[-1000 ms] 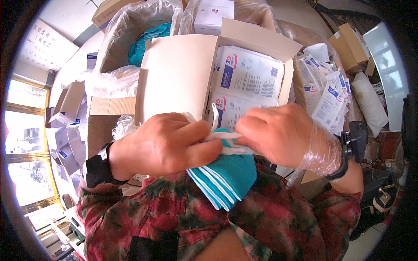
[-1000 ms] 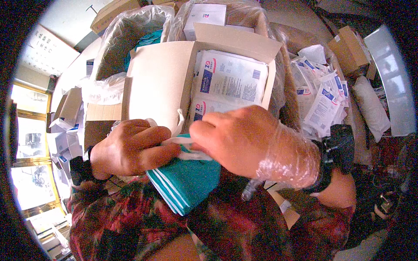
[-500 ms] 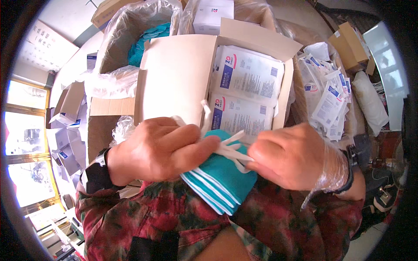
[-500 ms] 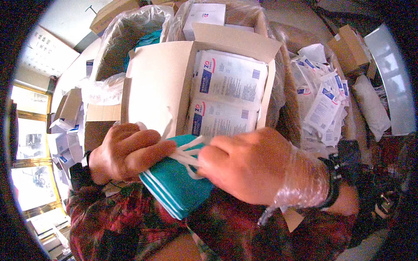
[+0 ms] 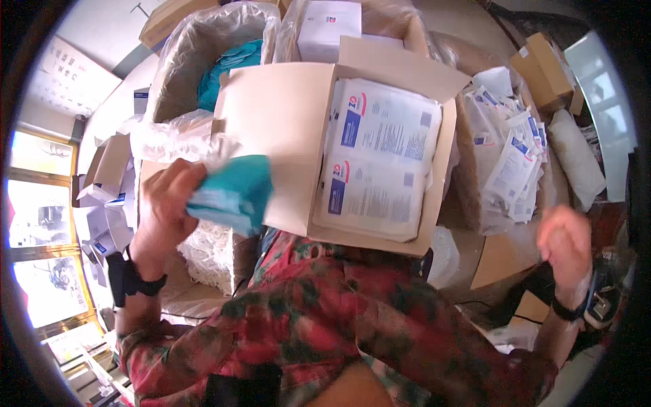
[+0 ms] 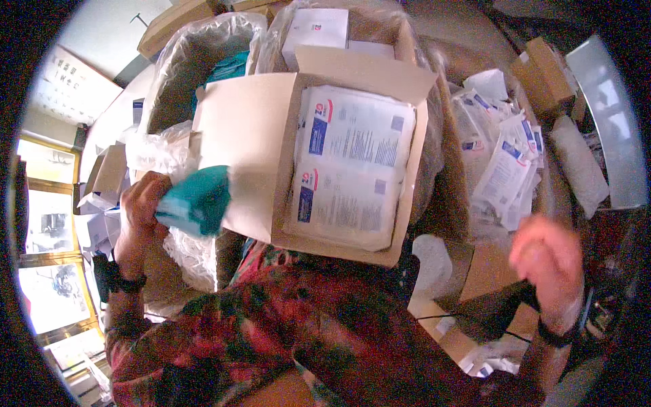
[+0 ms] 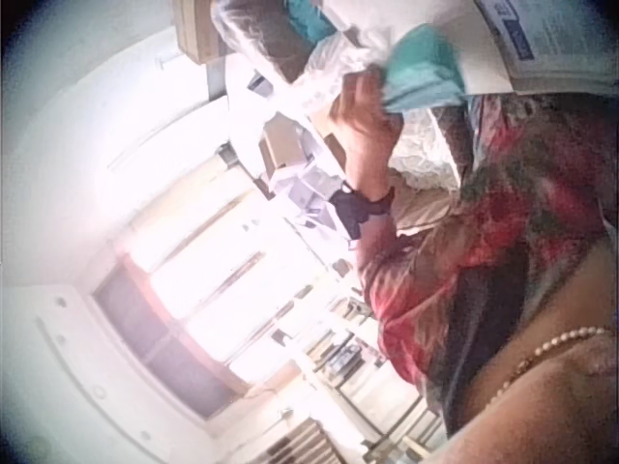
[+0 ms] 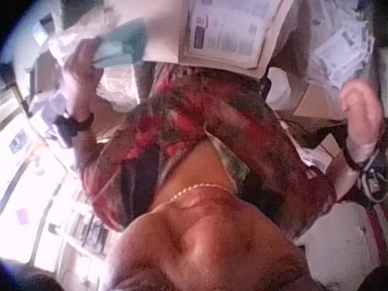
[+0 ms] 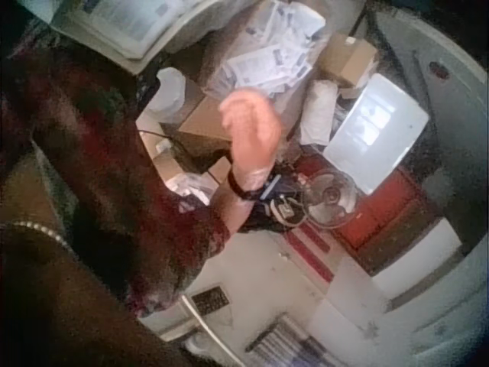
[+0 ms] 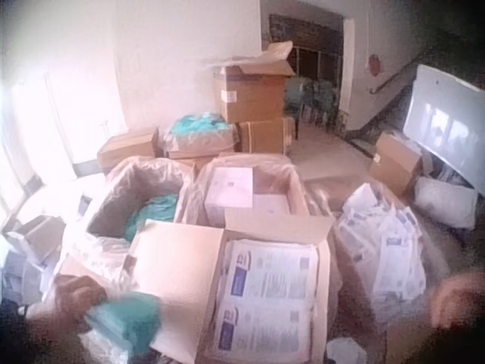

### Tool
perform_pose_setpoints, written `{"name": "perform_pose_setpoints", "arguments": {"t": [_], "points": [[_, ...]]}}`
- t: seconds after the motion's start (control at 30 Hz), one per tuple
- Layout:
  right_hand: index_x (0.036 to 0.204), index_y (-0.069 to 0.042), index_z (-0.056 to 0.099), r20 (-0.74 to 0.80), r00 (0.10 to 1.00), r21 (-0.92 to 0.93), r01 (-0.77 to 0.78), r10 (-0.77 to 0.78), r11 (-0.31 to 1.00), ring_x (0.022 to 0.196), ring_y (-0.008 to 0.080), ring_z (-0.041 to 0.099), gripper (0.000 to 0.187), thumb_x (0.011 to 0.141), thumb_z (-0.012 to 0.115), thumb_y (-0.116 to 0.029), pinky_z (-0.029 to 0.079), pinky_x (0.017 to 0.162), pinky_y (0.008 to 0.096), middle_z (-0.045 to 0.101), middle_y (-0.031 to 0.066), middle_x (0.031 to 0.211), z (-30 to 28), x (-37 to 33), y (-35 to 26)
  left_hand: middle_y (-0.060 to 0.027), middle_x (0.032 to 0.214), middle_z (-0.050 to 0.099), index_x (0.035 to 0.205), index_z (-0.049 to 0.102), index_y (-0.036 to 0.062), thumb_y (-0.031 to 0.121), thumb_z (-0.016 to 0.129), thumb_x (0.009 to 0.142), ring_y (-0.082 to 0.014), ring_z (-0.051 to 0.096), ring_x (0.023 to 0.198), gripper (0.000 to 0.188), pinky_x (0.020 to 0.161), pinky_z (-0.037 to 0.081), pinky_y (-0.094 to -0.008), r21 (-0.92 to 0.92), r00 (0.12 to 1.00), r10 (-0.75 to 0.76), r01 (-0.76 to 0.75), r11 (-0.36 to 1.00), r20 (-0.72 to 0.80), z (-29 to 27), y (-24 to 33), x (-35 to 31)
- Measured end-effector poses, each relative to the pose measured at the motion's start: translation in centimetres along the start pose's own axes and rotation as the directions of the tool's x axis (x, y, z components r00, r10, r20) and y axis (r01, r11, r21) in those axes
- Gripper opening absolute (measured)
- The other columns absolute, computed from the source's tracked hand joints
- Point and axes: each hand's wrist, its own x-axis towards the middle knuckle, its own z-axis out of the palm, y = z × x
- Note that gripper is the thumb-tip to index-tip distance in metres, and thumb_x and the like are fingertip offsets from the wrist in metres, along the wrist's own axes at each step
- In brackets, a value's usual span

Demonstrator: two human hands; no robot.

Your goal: The recorder is sorting and packing personal protective masks into boxes.

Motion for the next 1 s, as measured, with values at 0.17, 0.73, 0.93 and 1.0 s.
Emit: {"name": "perform_pose_setpoints", "arguments": {"t": [0.17, 0.73, 0.93, 1.0], "points": [[0.078, -0.007, 0.052, 0.153, 0.974, 0.735, -0.224, 0.165, 0.640, 0.045, 0.0044, 0.034, 0.012, 0.084, 0.051, -0.017, 0.023, 0.039, 0.0207, 0.046, 0.0000, 0.059, 5.0, 5.4, 0.5, -0.0075, 0.083, 0.056, 0.108, 0.061, 0.0115, 0.018, 0.071, 0.063, -0.0193, 0.059, 0.059, 0.047, 0.051, 0.051, -0.0305, -0.110, 0.909, 0.383, -0.403, 0.909, -0.161, 1.7, 3.6, 2.8], [0.098, -0.008, 0.063, 0.095, 0.841, 0.232, 0.502, -0.533, 0.833, 0.071, 0.0345, 0.063, 0.017, 0.087, 0.060, -0.020, 0.051, 0.066, 0.0407, 0.062, 0.0184, 0.080, 12.0, 15.5, -5.2, -0.0068, 0.086, 0.054, 0.106, 0.064, 0.0208, 0.020, 0.070, 0.057, -0.0109, 0.051, 0.049, 0.049, 0.043, 0.044, -0.0247, -0.105, 0.816, 0.515, -0.554, 0.826, -0.260, 2.2, 6.6, 4.4], [0.084, -0.006, 0.057, 0.243, 0.835, -0.087, 0.526, -0.494, 0.846, 0.070, 0.0321, 0.062, 0.012, 0.081, 0.067, -0.013, 0.050, 0.060, 0.0389, 0.060, 0.0107, 0.076, 11.2, 14.8, -6.4, -0.0089, 0.086, 0.058, 0.107, 0.062, 0.0107, 0.018, 0.069, 0.060, -0.0162, 0.056, 0.053, 0.048, 0.045, 0.047, -0.0288, -0.159, 0.837, 0.498, -0.536, 0.829, -0.226, 1.9, 6.4, 4.6], [0.083, -0.006, 0.056, 0.222, 0.840, -0.120, 0.528, -0.496, 0.841, 0.068, 0.0317, 0.062, 0.013, 0.081, 0.067, -0.012, 0.050, 0.058, 0.0391, 0.059, 0.0103, 0.075, 10.2, 13.8, -6.8, -0.0100, 0.081, 0.060, 0.106, 0.062, 0.0010, 0.017, 0.069, 0.059, -0.0212, 0.059, 0.058, 0.050, 0.048, 0.048, -0.0328, -0.184, 0.902, 0.401, -0.427, 0.886, -0.162, 1.7, 6.3, 4.2]]}}
